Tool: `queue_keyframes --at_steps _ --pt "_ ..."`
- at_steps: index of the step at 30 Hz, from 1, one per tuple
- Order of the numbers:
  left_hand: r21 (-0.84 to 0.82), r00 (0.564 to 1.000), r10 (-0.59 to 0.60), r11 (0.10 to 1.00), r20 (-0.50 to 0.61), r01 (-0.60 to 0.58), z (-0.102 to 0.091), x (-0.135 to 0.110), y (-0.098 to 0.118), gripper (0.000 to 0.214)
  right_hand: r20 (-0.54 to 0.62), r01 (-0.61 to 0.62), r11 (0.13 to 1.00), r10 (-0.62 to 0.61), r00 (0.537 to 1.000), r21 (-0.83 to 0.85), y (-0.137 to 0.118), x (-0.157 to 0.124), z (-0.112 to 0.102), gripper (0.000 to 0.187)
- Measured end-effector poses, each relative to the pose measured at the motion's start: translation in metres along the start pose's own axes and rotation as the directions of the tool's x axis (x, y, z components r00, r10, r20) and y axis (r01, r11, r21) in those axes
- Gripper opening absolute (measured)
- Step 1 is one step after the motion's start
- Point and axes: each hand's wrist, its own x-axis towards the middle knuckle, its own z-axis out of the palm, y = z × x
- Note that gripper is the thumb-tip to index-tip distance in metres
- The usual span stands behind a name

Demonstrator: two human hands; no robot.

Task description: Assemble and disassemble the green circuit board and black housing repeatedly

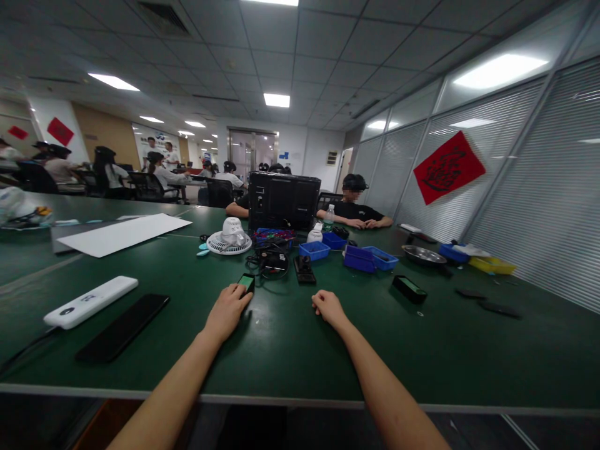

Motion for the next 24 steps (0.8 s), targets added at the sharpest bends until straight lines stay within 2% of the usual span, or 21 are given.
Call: queue_keyframes --at_steps 1,3,6,8,11,13,15,18,24 --pt "-0.034 1.0 -0.011 0.999 -0.018 0.011 0.002 0.0 0.0 0.048 -0.001 -0.002 1.0 0.002 1.0 -0.003 0.0 0.0 0.0 0.021" --pt "-0.09 0.988 -0.114 0.99 -0.101 0.105 0.006 0.001 -0.003 0.049 -0.006 -0.001 1.0 0.001 1.0 -0.016 -0.001 0.0 0.0 0.021" --pt "-0.187 0.901 -0.372 0.924 -0.223 0.335 0.012 0.002 -0.014 0.041 -0.021 0.013 0.999 -0.014 1.0 -0.042 -0.003 -0.001 0.0 0.021" --pt "-0.253 0.87 -0.462 0.874 -0.172 0.414 0.016 0.003 -0.021 0.039 -0.031 0.026 0.998 -0.028 0.999 -0.056 -0.004 -0.002 -0.001 0.021" --pt "-0.317 0.877 -0.48 0.83 0.014 0.459 0.02 0.005 -0.024 0.046 -0.032 0.047 0.997 -0.05 0.998 -0.068 -0.005 -0.003 -0.002 0.021" --pt "-0.344 0.865 -0.497 0.802 0.071 0.489 0.022 0.007 -0.02 0.047 -0.03 0.052 0.996 -0.055 0.998 -0.072 -0.006 -0.003 -0.002 0.021" --pt "-0.377 0.864 -0.497 0.788 0.077 0.486 0.022 0.008 -0.013 0.042 -0.031 0.051 0.995 -0.054 0.998 -0.081 -0.006 -0.004 -0.002 0.021" --pt "-0.444 0.886 -0.454 0.779 0.087 0.443 0.023 0.011 0.001 0.033 -0.033 0.058 0.994 -0.061 0.998 -0.092 -0.005 -0.003 -0.001 0.021" --pt "-0.531 0.919 -0.382 0.761 0.097 0.372 0.03 0.016 0.041 0.025 -0.026 0.078 0.994 -0.08 0.996 -0.072 0.001 0.001 0.001 0.02"
